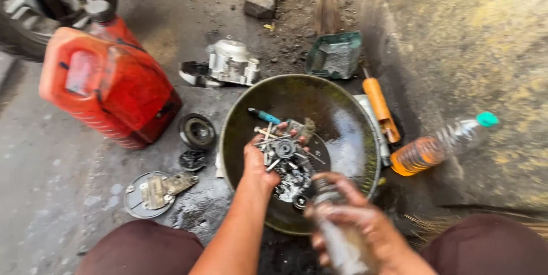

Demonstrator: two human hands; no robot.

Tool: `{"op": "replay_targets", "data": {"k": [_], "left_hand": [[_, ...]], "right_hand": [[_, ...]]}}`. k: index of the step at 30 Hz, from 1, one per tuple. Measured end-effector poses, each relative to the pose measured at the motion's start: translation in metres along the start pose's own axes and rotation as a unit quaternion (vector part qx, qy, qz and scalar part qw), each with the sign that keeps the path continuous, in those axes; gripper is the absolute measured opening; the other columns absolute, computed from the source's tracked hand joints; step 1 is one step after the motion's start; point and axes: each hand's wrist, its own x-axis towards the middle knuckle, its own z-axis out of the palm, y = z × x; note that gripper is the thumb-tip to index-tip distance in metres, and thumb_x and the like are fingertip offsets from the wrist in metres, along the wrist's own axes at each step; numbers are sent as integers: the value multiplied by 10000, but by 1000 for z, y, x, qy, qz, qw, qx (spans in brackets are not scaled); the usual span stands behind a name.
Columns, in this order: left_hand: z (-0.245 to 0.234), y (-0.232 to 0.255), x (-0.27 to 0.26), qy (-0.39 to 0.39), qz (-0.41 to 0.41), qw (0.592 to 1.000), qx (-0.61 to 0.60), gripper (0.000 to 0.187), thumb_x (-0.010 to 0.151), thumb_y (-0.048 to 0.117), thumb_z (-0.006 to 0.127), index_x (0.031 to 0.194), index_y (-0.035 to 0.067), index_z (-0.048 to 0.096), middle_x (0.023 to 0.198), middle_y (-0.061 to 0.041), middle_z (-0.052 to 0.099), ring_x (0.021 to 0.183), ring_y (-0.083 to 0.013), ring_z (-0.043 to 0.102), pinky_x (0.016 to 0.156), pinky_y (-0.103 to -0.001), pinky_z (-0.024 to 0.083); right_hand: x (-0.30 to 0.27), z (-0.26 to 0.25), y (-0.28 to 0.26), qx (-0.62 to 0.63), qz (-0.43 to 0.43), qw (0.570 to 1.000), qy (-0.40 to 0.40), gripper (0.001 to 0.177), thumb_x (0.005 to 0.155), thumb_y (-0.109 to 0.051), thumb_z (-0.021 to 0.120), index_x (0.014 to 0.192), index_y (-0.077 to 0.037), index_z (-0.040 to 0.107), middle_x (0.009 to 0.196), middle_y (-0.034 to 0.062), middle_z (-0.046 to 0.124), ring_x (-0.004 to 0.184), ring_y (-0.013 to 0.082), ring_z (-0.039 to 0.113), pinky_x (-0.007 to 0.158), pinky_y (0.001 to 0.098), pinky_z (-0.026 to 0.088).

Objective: Cleaning and inspecting small motorcycle engine components and bolts in a basin of cleaning fluid.

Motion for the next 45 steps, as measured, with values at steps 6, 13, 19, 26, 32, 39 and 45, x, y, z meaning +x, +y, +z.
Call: {"op": "replay_targets", "data": {"k": [6,13,19,26,32,39,45], "left_hand": [[0,1,2,20,7,1000,-12,417,955,353,439,1075,61,711,997,-173,712,949,-403,688,924,-599,540],[-5,4,3,-3,22,1000,-9,457,958,366,419,1037,25,712,1012,-207,722,962,-414,697,958,-595,542],[0,1,2,-8,-3,1000,-9,493,939,388,368,1026,41,709,1004,-190,724,959,-422,701,931,-619,536],[-7,1,1,-24,-11,999,-19,500,951,375,334,1057,37,688,1019,-195,718,975,-404,687,945,-620,536],[-2,1,1,1,14,1000,2,518,953,370,309,1063,29,683,1002,-203,712,942,-398,689,934,-614,534],[-11,3,8,-6,24,1000,-1,496,977,363,326,1056,35,690,985,-206,711,919,-393,689,913,-627,530],[1,7,1,12,30,999,-12,481,958,387,357,1008,44,691,952,-194,708,892,-368,692,917,-614,542]], "right_hand": [[-2,-37,34,-68,-36,996,-42,618,882,-100,728,1442,-134,469,1064,98,688,910,149,672,778,282,535],[-4,-58,58,70,2,997,13,745,834,-55,765,1494,-214,457,1057,186,741,838,277,706,718,397,559],[-6,-18,21,122,32,991,54,777,750,-70,751,1458,-221,467,940,176,728,640,311,722,568,426,597],[1,27,-19,111,57,986,111,662,729,-144,758,1340,-213,511,865,140,701,523,280,677,413,421,550],[6,34,-31,99,61,985,124,626,756,-101,727,1342,-220,540,856,144,707,512,274,671,402,420,546],[5,28,-20,106,67,983,138,617,762,-100,741,1330,-233,539,830,136,697,508,274,664,389,421,531],[-1,-1,6,55,40,997,41,647,799,-17,728,1380,-182,497,899,157,712,605,281,706,537,404,575]]}}
